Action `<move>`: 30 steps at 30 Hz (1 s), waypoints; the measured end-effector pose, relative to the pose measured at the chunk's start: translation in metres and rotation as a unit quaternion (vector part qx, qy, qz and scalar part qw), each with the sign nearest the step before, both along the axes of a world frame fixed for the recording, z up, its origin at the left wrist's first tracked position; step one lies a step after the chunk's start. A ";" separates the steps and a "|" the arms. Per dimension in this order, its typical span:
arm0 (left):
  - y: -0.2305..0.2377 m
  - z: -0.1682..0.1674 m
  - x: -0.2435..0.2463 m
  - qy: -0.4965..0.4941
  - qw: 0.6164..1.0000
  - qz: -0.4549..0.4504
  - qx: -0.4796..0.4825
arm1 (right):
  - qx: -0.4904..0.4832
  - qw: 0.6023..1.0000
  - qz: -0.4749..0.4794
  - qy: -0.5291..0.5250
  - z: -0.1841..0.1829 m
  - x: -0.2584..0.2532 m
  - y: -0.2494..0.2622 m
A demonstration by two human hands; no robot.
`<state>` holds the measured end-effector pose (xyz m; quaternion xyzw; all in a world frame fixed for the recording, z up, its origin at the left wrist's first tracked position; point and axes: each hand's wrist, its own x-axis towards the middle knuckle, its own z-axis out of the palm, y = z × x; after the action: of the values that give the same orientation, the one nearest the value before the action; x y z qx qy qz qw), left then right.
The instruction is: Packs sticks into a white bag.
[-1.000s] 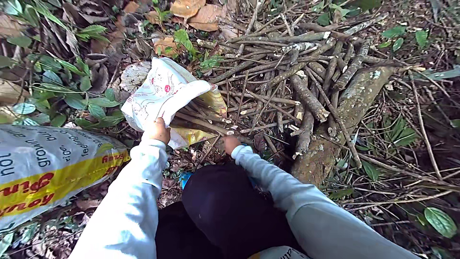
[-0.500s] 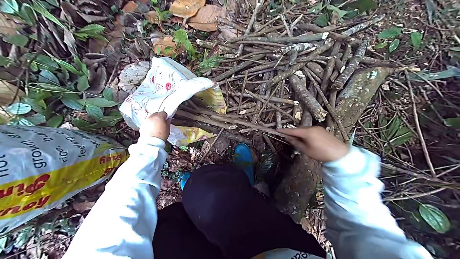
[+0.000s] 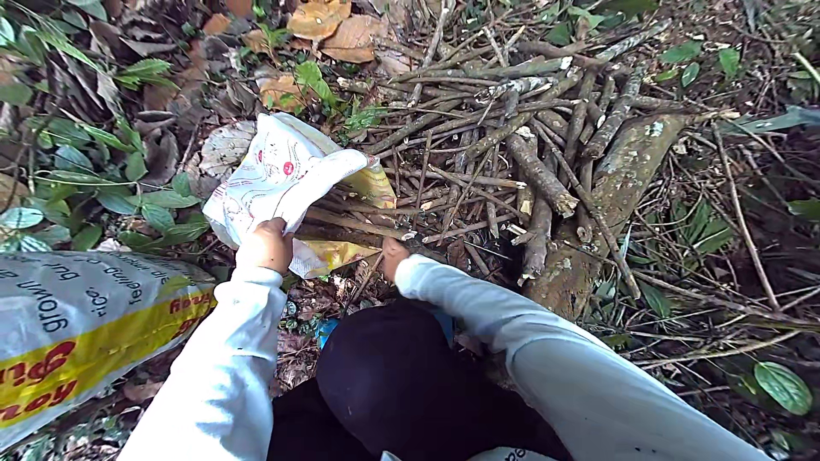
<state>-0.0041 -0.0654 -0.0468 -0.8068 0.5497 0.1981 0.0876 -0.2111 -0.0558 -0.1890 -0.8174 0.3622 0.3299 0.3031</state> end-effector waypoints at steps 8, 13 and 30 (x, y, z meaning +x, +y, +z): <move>-0.002 -0.007 -0.011 -0.024 0.983 -0.182 0.004 | 0.046 0.998 0.016 -0.034 0.052 -0.053 -0.005; -0.011 0.002 -0.004 -0.049 0.980 -0.155 0.110 | 0.071 0.985 -0.076 -0.137 0.146 -0.105 -0.038; -0.020 -0.002 -0.011 -0.049 0.977 -0.182 0.102 | 0.023 0.859 -0.510 -0.043 -0.051 -0.060 -0.147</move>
<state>-0.0152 -0.0855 -0.0491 -0.6889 0.6591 0.1943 0.2308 -0.2712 -0.2025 -0.2401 -0.5243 0.7071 0.1019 0.4634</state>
